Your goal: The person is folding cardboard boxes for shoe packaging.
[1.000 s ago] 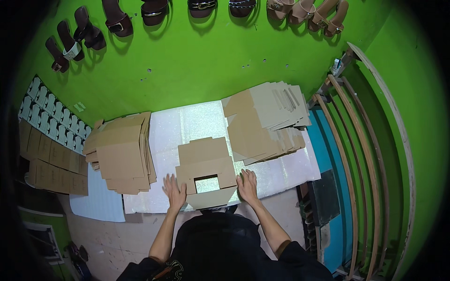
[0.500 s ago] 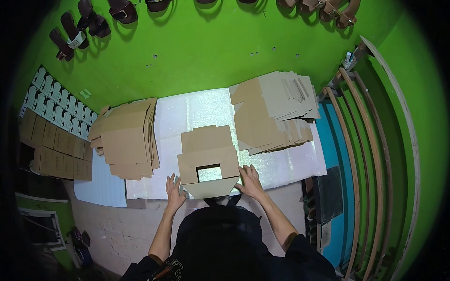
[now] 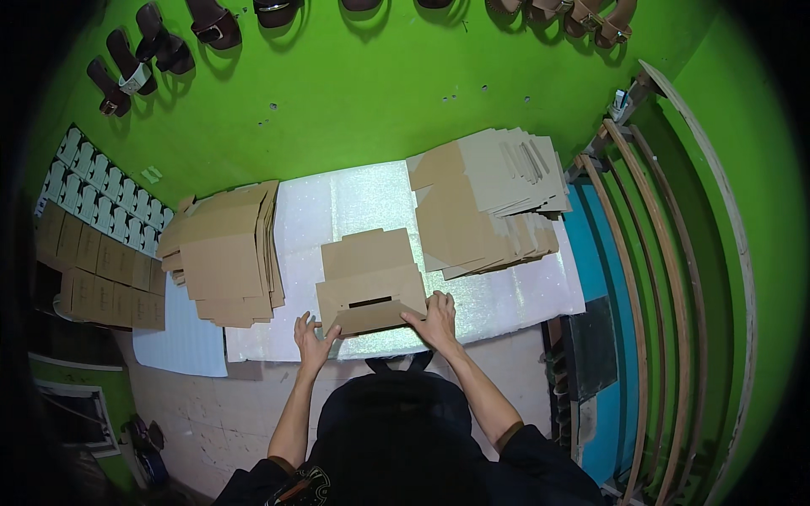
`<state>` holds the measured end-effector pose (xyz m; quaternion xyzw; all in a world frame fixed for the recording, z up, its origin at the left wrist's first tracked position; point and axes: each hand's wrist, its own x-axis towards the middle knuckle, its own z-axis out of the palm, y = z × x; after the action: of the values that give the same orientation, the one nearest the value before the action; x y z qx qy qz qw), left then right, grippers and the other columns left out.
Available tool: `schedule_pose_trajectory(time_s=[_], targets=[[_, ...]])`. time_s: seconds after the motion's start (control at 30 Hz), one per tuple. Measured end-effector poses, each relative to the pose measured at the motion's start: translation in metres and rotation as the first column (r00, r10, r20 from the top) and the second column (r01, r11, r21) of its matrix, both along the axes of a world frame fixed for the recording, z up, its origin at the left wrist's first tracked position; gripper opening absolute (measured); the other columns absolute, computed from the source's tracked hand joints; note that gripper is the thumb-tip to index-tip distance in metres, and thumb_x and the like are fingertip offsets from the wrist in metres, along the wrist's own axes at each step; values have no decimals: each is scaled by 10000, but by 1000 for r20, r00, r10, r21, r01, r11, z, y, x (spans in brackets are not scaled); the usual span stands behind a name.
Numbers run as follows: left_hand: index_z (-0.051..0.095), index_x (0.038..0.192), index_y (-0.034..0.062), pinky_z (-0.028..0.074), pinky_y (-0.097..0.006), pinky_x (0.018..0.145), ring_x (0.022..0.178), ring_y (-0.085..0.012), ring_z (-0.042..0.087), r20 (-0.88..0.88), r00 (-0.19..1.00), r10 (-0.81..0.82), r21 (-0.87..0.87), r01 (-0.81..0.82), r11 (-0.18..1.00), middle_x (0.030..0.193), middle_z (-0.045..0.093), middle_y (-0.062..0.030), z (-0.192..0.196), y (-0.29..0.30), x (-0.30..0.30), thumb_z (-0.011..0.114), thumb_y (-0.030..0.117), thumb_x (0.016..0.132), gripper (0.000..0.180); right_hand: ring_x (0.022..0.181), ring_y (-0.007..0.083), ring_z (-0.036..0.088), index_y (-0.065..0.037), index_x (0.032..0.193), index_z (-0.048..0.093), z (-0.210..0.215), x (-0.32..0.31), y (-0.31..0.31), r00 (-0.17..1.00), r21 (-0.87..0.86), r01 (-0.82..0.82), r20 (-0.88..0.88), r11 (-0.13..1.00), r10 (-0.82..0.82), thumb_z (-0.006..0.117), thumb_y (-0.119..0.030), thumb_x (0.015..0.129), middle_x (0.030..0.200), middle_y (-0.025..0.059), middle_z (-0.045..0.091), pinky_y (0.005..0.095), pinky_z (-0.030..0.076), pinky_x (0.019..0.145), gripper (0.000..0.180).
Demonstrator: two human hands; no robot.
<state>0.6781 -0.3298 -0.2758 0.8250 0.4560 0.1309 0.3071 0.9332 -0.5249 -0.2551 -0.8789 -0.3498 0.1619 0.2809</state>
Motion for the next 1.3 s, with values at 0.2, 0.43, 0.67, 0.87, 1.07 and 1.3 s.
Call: schedule_pose_trajectory(time_s=[0.2, 0.43, 0.67, 0.87, 1.07, 1.3], targets=[[611, 1096, -55, 270, -573, 1121, 1392, -473, 340, -95, 992, 84, 52, -80, 995, 1446, 452, -293, -7, -3, 12, 835, 447, 764, 642, 1337, 506, 340, 119, 1240, 464, 10, -8, 17, 984, -104, 76, -152, 992, -91, 810, -431, 798, 1375, 286, 460, 554, 350, 1085, 786], [613, 1319, 53, 263, -631, 1130, 1422, -528, 270, 41, 990, -134, 247, 120, 961, 1532, 328, -298, 13, -15, 31, 686, 172, 893, 448, 1459, 555, 163, -242, 1474, 511, -5, -17, 18, 925, 5, -321, 214, 947, 313, 774, -492, 814, 1602, 248, 231, 705, 185, 1153, 754], [595, 1400, 125, 268, -609, 1173, 1468, -573, 149, 29, 947, -320, 193, 309, 931, 1631, 184, -268, 11, -23, 35, 698, 173, 889, 523, 1469, 568, 125, -222, 1469, 519, -18, -22, 19, 902, -37, -371, 221, 928, 370, 790, -437, 813, 1619, 248, 179, 702, 182, 1158, 742], [589, 1405, 129, 284, -562, 1190, 1486, -554, 119, 22, 929, -370, 195, 359, 913, 1648, 161, -244, 7, -15, 33, 841, 236, 774, 687, 1476, 551, 135, -195, 1441, 555, -22, -22, 21, 900, -7, -381, 224, 924, 373, 780, -424, 825, 1613, 253, 193, 665, 202, 1173, 695], [625, 1366, 109, 281, -557, 1193, 1499, -541, 89, -30, 938, -346, 150, 346, 926, 1659, 153, -222, 5, -14, 35, 845, 240, 765, 653, 1476, 542, 145, -173, 1418, 579, -22, -22, 22, 898, -24, -383, 225, 924, 378, 773, -427, 829, 1613, 245, 202, 661, 205, 1173, 670], [519, 1466, 126, 247, -605, 1184, 1508, -531, 66, -41, 923, -382, 140, 384, 913, 1671, 102, -215, 2, -15, 31, 837, 301, 775, 781, 1479, 545, 133, -181, 1466, 527, -15, -22, 21, 897, -46, -386, 215, 922, 386, 792, -485, 794, 1616, 255, 189, 663, 187, 1177, 783]])
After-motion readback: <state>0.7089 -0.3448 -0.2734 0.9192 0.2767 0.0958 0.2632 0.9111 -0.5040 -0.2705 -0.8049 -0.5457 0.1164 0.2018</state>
